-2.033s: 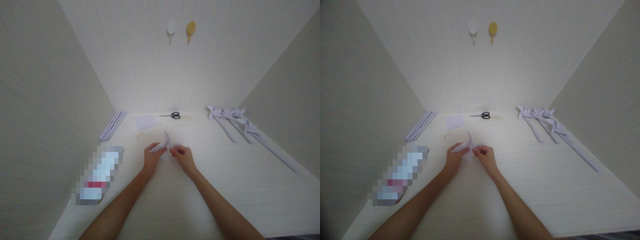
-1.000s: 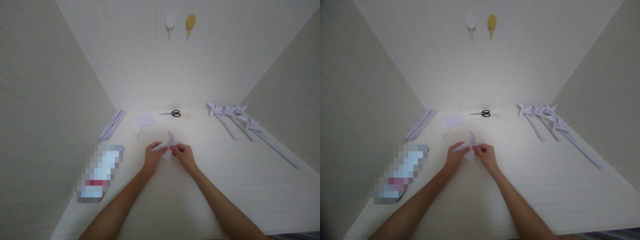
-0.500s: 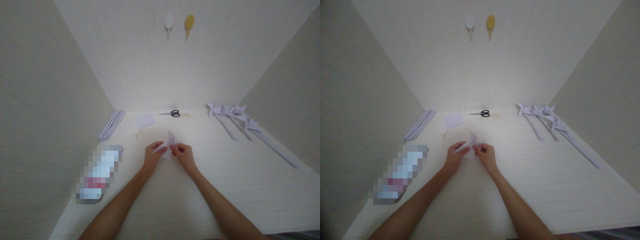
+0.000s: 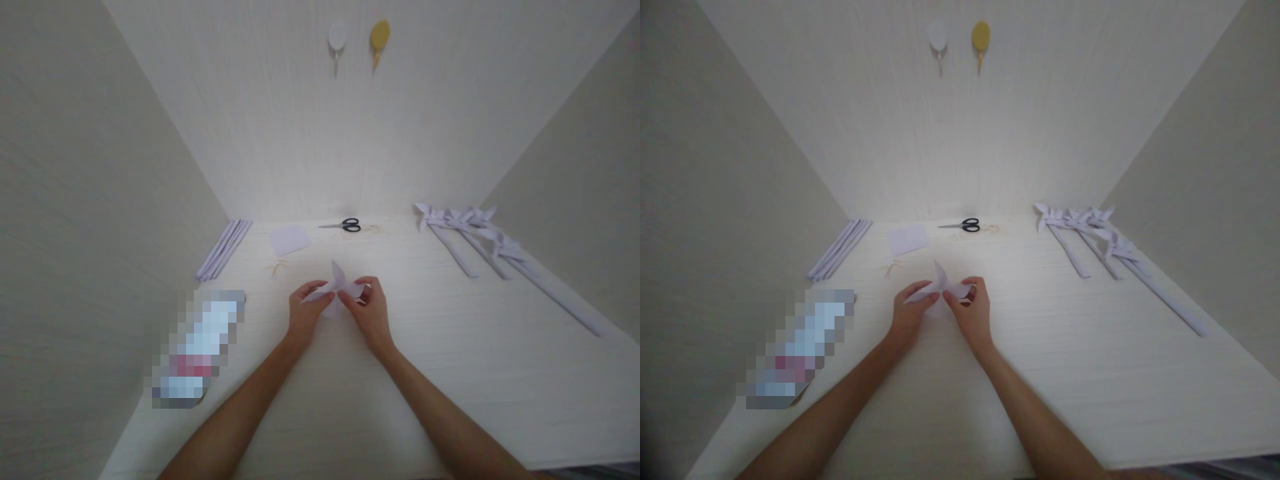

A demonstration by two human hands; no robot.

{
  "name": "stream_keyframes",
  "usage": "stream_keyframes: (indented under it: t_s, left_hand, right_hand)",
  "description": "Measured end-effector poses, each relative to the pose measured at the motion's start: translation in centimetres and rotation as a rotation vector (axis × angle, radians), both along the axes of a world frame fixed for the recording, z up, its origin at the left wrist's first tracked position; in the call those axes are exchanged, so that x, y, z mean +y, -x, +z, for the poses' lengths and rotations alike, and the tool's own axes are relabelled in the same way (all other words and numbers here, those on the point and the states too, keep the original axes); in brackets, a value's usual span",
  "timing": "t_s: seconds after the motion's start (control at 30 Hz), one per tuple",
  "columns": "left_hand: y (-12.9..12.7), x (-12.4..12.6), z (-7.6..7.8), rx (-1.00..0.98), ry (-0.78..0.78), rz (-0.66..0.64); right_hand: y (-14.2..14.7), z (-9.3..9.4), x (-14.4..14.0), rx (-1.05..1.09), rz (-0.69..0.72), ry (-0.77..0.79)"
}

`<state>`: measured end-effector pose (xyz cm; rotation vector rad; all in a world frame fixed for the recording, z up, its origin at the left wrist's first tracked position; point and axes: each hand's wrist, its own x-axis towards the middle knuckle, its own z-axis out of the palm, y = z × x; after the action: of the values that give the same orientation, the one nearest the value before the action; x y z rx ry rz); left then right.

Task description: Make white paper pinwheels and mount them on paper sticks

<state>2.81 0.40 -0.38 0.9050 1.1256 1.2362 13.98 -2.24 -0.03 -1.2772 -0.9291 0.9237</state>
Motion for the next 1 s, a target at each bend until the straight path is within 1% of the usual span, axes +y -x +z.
stream_keyframes:
  t_s: [0.1,0.17,0.4,0.5,0.57,0.6,0.7,0.8,0.9,1.0]
  left_hand:
    - [0.0,0.0,-0.1,-0.011,0.005,-0.006]
    - [0.1,0.0,-0.2,-0.014,0.009,-0.009]
    - [0.0,-0.1,0.1,-0.011,0.025,-0.023]
    - [0.1,0.0,0.2,-0.002,0.029,-0.038]
    - [0.4,0.1,0.3,-0.027,0.028,-0.095]
    - [0.7,0.3,0.3,-0.049,0.033,-0.145]
    - [1.4,0.7,0.6,-0.130,0.064,-0.307]
    - [1.9,0.9,1.0,-0.173,0.088,-0.420]
    - [2.2,0.9,1.2,-0.098,0.065,-0.503]
    - [2.2,0.9,1.0,0.019,0.031,-0.535]
  right_hand:
    - [0.2,0.0,-0.2,0.204,0.002,0.016]
    - [0.3,-0.1,-0.2,0.260,-0.006,0.032]
    - [0.3,-0.5,-0.1,0.298,-0.012,0.049]
    - [-0.1,-0.8,0.3,0.297,0.008,0.050]
    - [-0.7,-1.0,0.6,0.295,0.051,0.066]
    - [-1.1,-1.1,0.8,0.296,0.085,0.081]
    - [-2.3,-1.2,1.2,0.300,0.230,0.123]
    - [-3.1,-1.1,1.2,0.244,0.363,0.151]
    - [-3.4,-1.0,1.0,0.136,0.437,0.155]
    - [-3.5,-1.0,0.9,0.072,0.470,0.151]
